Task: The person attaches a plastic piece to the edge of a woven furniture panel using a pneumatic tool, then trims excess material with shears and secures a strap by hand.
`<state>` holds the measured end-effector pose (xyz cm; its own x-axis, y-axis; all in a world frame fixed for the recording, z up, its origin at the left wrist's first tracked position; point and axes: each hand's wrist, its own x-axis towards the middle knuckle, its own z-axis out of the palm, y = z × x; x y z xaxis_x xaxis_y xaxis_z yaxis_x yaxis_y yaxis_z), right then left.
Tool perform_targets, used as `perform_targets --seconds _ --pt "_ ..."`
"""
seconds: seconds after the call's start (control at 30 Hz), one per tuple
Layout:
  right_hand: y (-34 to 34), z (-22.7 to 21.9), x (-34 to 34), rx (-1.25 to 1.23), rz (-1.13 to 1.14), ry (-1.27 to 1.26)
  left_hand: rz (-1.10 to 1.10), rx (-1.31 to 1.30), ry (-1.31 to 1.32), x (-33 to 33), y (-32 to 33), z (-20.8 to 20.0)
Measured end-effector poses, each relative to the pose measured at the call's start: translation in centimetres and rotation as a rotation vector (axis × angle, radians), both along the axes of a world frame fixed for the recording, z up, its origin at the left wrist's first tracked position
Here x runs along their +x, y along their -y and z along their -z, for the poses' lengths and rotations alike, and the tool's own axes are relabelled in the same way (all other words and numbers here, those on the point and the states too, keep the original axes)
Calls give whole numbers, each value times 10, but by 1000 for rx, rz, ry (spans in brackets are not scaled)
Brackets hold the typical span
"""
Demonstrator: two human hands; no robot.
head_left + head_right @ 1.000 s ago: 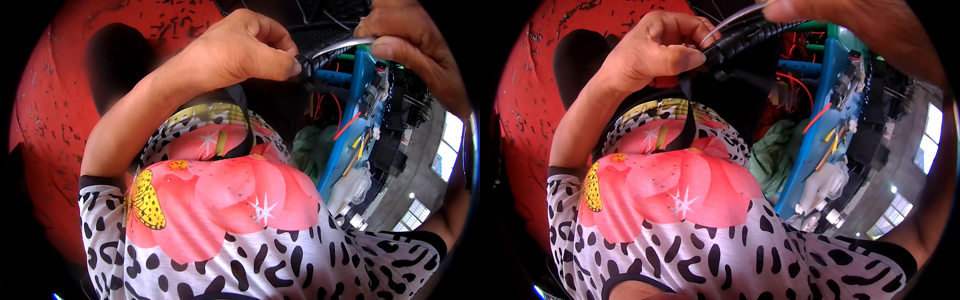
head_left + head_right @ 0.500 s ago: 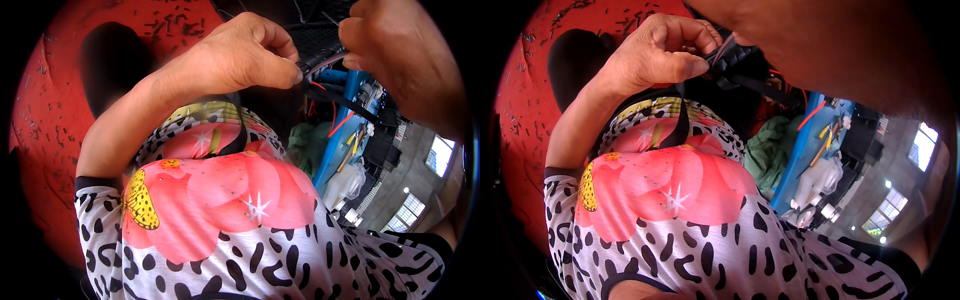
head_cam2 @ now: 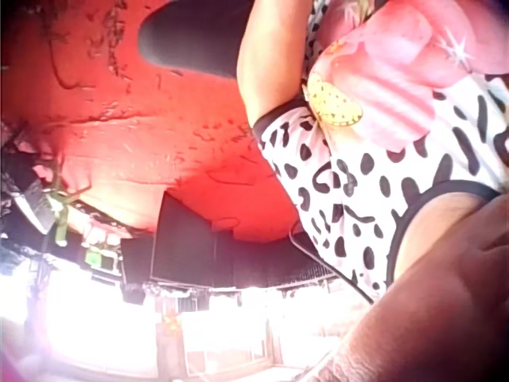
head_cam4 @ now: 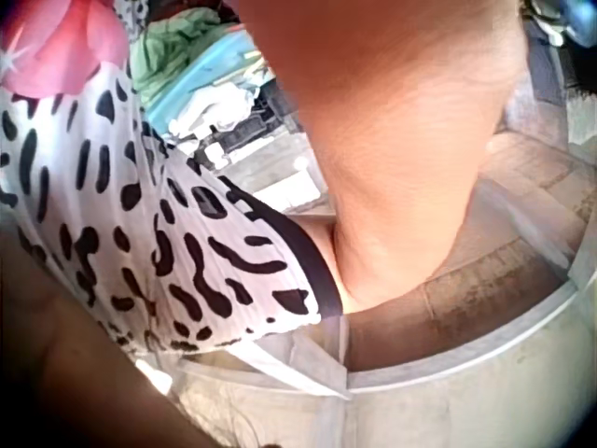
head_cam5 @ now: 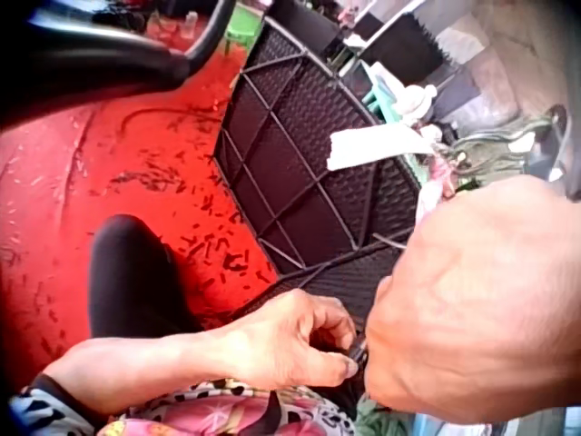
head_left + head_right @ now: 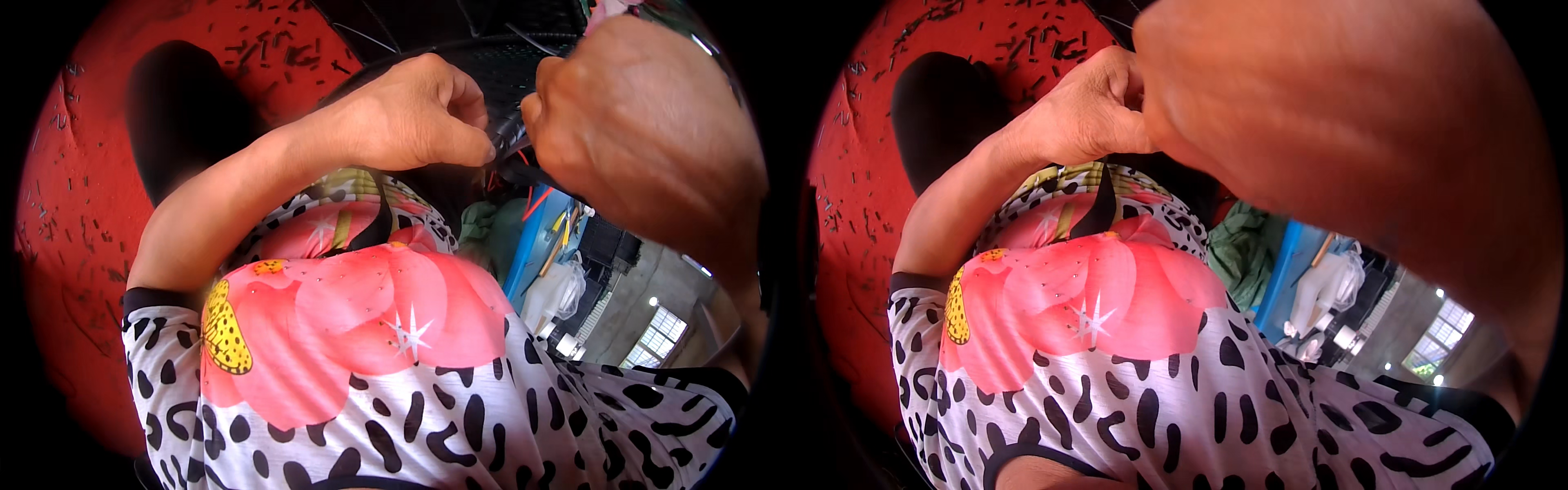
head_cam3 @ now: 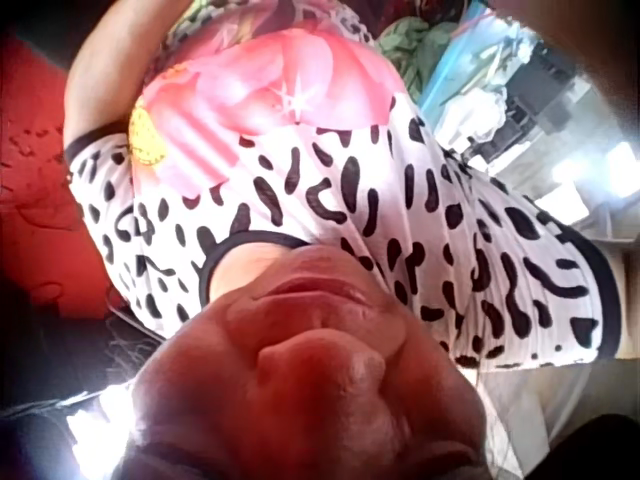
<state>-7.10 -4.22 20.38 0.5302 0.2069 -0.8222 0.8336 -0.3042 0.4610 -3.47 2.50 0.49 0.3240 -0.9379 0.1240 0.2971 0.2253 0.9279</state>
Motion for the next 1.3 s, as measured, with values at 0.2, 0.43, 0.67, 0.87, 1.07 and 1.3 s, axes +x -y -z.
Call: perform_targets --seconds 0.2,0.43,0.67,0.87,1.07,1.3 --pt "13 0 -38 167 55 280 55 60 38 1 -11 0" --pt "25 7 -73 136 87 438 -138 -175 -47 -19 -3 22" --pt "43 20 -87 497 344 535 -291 -199 307 -22 -5 23" --pt "38 18 -85 586 440 536 -499 -253 672 -23 -3 24" --pt "45 12 -74 671 585 458 -552 -236 706 -16 -3 15" --pt "47 17 -78 686 558 452 -495 -146 565 -13 -7 15"
